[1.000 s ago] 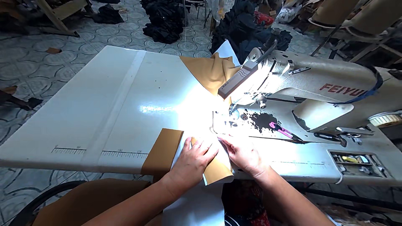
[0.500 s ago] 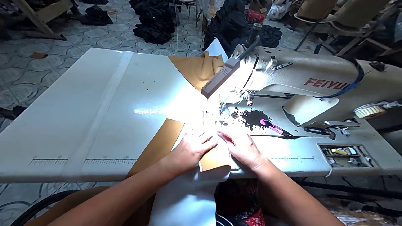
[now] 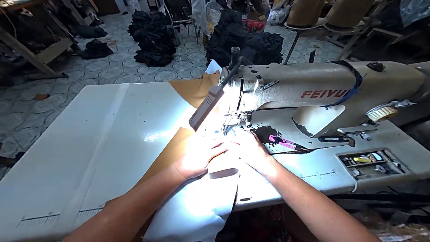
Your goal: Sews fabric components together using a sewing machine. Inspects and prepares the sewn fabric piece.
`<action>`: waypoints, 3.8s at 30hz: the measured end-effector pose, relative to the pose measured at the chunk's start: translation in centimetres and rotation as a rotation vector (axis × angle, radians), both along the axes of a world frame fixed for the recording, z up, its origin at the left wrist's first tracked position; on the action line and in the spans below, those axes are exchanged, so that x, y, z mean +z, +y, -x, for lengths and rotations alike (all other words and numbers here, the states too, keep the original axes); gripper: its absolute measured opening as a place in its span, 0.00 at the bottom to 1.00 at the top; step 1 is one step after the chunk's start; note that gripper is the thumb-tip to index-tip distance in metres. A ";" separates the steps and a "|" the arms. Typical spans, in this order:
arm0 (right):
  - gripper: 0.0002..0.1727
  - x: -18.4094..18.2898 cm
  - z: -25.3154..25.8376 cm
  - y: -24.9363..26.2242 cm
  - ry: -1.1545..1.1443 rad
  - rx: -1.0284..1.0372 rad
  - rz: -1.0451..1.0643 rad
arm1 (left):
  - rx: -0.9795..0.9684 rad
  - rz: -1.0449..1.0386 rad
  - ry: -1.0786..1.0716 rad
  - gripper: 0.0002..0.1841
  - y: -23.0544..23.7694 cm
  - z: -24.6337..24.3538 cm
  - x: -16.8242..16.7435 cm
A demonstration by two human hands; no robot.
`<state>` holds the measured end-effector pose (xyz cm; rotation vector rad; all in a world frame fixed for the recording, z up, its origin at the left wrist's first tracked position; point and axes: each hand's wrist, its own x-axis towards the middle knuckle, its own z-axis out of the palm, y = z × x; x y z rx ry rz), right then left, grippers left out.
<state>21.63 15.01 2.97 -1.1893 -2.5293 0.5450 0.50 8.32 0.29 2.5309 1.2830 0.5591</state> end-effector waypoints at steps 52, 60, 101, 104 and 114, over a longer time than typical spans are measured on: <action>0.22 -9.2 -4.8 -17.1 0.433 -0.071 -0.527 | 0.397 -0.387 -0.195 0.10 -13.9 -6.5 -2.8; 0.22 -8.9 -4.7 -16.9 0.445 -0.062 -0.512 | 0.409 -0.411 -0.231 0.10 -13.3 -6.7 -2.1; 0.16 -4.8 -6.8 -13.6 0.177 0.219 -0.563 | 0.520 -0.284 -0.001 0.26 -14.9 -8.2 -1.6; 0.16 -4.8 -6.6 -13.1 0.167 0.218 -0.572 | 0.529 -0.293 -0.032 0.26 -14.2 -8.0 -1.8; 0.14 -4.0 -4.1 -7.8 0.187 0.195 -0.494 | 0.548 -0.070 -0.048 0.22 -8.5 -6.7 0.0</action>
